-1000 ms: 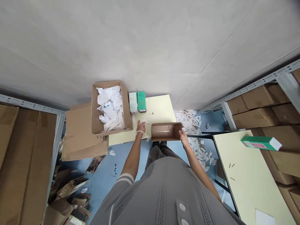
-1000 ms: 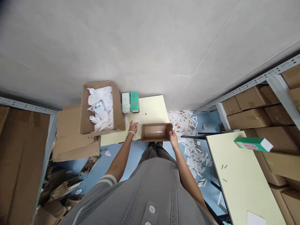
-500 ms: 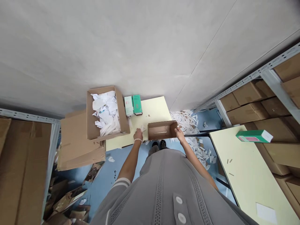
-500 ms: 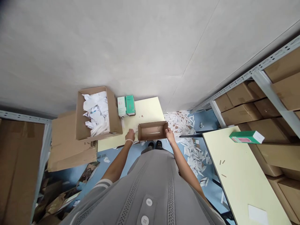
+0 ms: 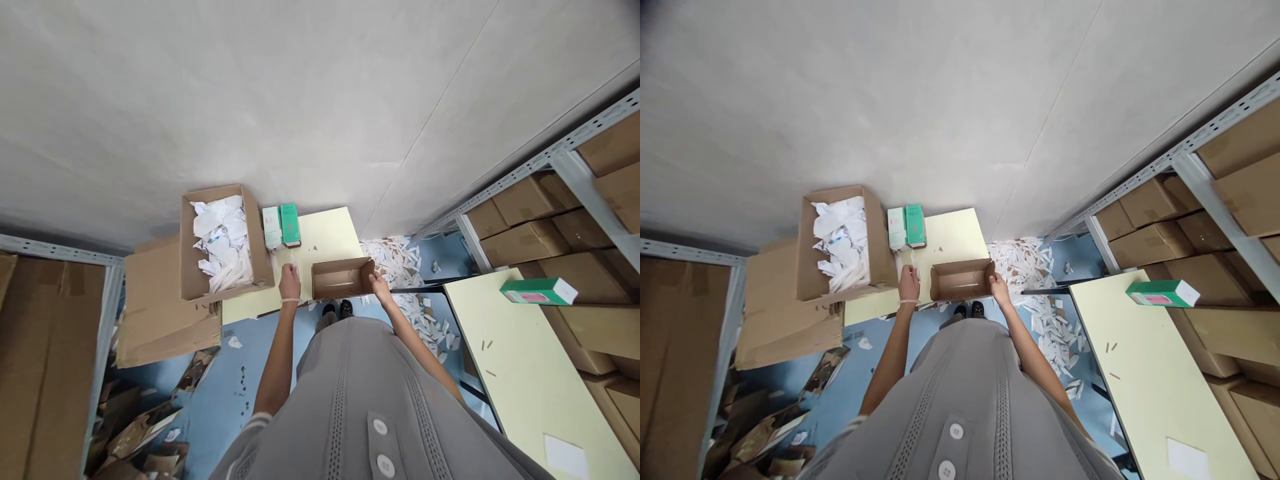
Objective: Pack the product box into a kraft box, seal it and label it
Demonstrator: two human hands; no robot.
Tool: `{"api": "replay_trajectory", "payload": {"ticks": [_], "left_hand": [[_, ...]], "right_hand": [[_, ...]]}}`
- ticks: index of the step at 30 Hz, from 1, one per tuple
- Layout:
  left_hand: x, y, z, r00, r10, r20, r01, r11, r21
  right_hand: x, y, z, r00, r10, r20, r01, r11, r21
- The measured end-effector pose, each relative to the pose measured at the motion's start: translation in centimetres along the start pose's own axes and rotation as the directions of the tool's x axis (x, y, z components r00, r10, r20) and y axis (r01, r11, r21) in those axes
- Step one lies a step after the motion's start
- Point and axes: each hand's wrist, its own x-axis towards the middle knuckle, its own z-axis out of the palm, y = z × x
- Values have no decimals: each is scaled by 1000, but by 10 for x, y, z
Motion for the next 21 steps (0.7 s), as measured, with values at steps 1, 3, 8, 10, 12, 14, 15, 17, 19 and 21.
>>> {"api": "replay_trajectory", "payload": {"ticks": [1, 3, 8, 10, 12, 14, 15, 17, 19, 21], "left_hand": [[-10, 5, -10, 993, 52, -103, -56, 998, -39], [-32, 17, -23, 959, 198, -202, -210, 977, -39], [-70, 56, -24, 878, 473, 73, -478, 875, 78], [-74, 65, -24, 873, 477, 103, -484, 873, 63], [-73, 65, -34, 892, 450, 37, -451, 892, 27], [-64, 53, -55, 925, 369, -88, -370, 929, 5], [-58, 43, -68, 940, 304, -158, -307, 952, 7], [-40, 16, -96, 948, 139, -286, -137, 990, 26], [-17, -16, -121, 916, -48, -399, 66, 997, 31], [8, -49, -138, 888, -177, -424, 211, 977, 34]], "right_hand": [[0, 0, 0, 1000, 2, 0, -2, 1000, 3], [1, 0, 0, 1000, 22, -4, -22, 1000, 6], [6, -4, 1, 999, 42, 4, -42, 999, -7], [7, -6, 2, 999, 30, 15, -30, 999, -13], [7, -9, 4, 1000, 22, 22, -22, 1000, -17], [6, -11, 6, 999, 12, 32, -12, 1000, -17], [6, -12, 7, 999, 7, 39, -6, 1000, -17], [6, -13, 8, 998, -5, 56, 5, 1000, -14], [6, -13, 9, 997, -16, 73, 16, 1000, -9], [6, -13, 10, 996, -29, 89, 30, 1000, -3]]}}
